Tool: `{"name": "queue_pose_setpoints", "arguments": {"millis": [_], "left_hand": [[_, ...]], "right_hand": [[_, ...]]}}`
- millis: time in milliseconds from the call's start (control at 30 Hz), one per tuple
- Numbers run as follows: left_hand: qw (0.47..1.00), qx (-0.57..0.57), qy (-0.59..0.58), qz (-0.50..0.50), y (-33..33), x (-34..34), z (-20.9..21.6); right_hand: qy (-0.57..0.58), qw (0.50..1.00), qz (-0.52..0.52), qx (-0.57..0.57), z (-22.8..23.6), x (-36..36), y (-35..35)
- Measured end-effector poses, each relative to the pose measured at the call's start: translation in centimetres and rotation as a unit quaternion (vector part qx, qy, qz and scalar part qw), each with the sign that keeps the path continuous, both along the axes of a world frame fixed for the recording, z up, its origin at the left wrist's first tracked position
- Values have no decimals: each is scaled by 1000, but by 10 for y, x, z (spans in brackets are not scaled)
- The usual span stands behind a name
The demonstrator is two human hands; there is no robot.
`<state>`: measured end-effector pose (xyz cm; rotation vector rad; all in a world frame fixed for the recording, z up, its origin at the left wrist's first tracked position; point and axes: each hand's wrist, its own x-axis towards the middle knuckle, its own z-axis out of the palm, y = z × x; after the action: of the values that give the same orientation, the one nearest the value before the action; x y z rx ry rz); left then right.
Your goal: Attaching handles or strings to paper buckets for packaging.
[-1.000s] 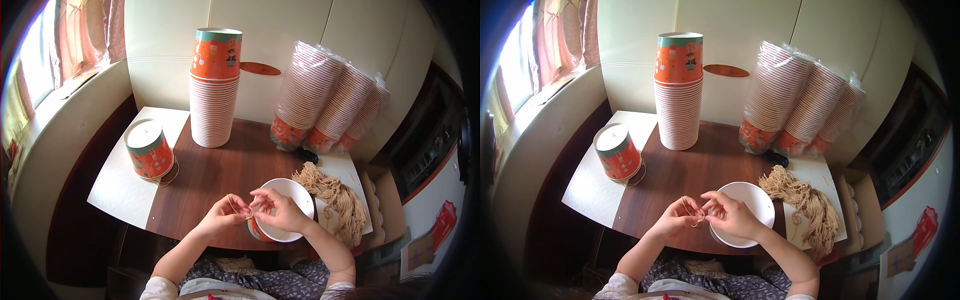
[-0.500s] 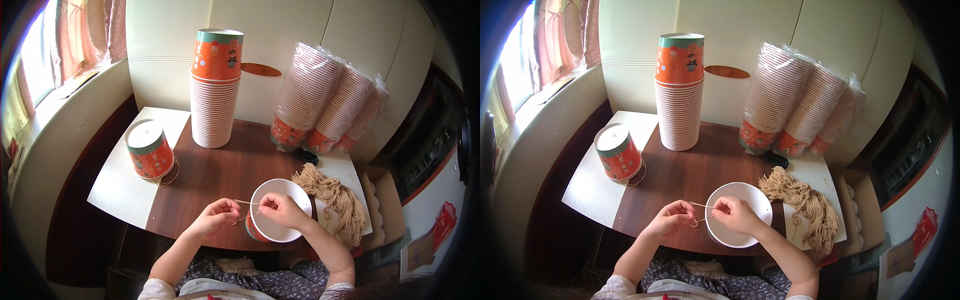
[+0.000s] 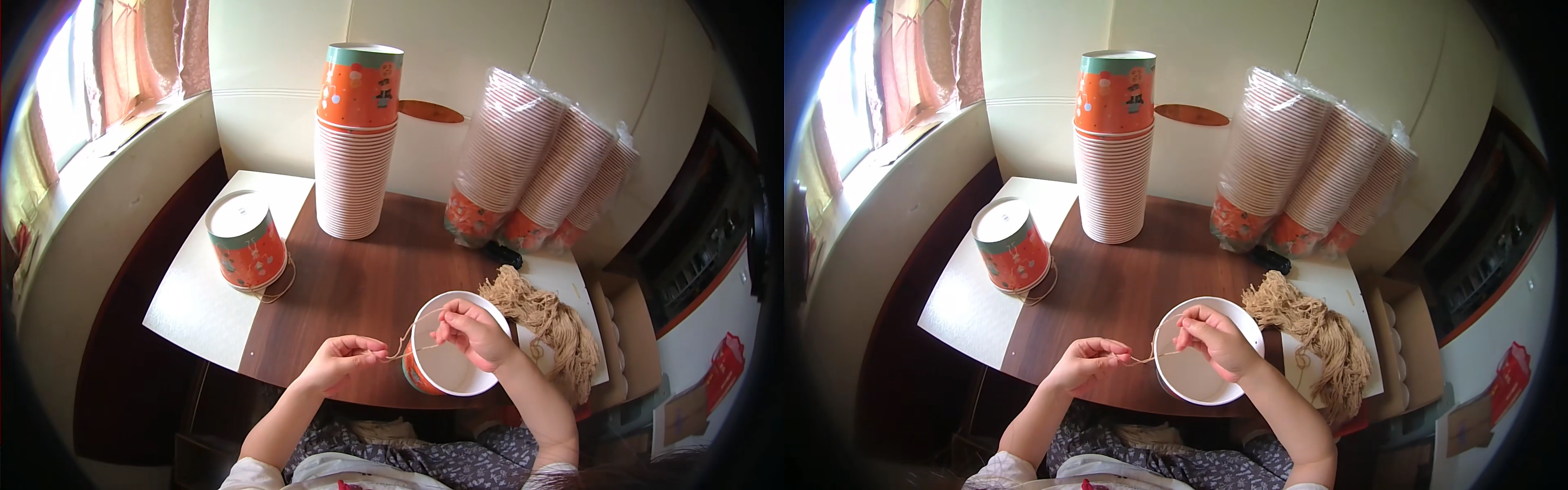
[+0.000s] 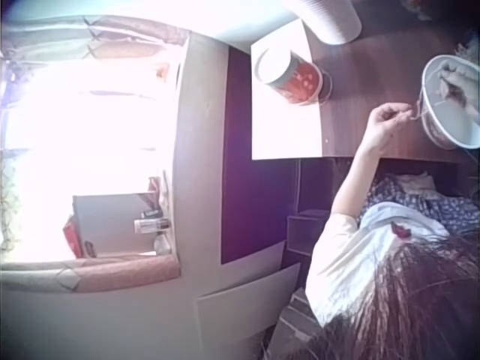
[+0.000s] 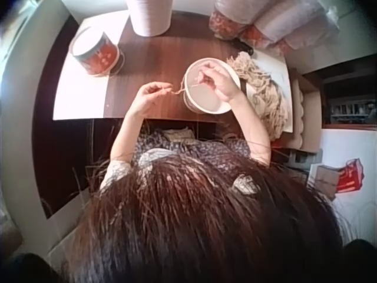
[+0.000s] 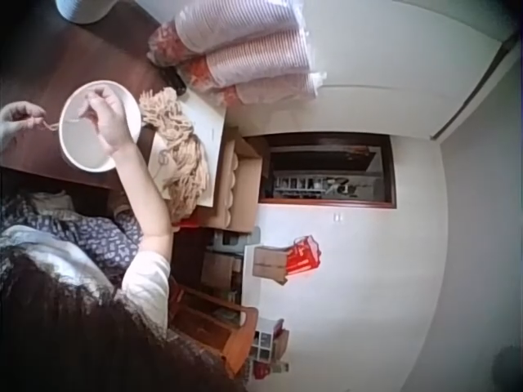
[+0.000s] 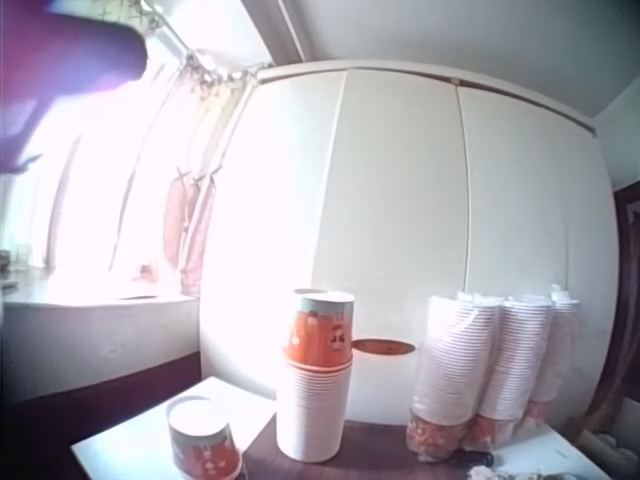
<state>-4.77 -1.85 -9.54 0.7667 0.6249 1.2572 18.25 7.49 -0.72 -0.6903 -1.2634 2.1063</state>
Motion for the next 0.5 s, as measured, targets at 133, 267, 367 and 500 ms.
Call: {"name": "queue_pose_setpoints", "arguments": {"millis": [133,267,367,500], "left_hand": [[997,66,26,28,5,8,22],[984,150,64,76,17,18,39],[973,179,90,116,22,22,46],[964,181,97,169,19,32,52]], "right_hand": [[-137,982,41,121,10,-15,-9],[-211,942,131,228,11,-25,-12],[-197,927,57,315,4,-35,-16],[-279,892,74,349,5,-36,-10]]}}
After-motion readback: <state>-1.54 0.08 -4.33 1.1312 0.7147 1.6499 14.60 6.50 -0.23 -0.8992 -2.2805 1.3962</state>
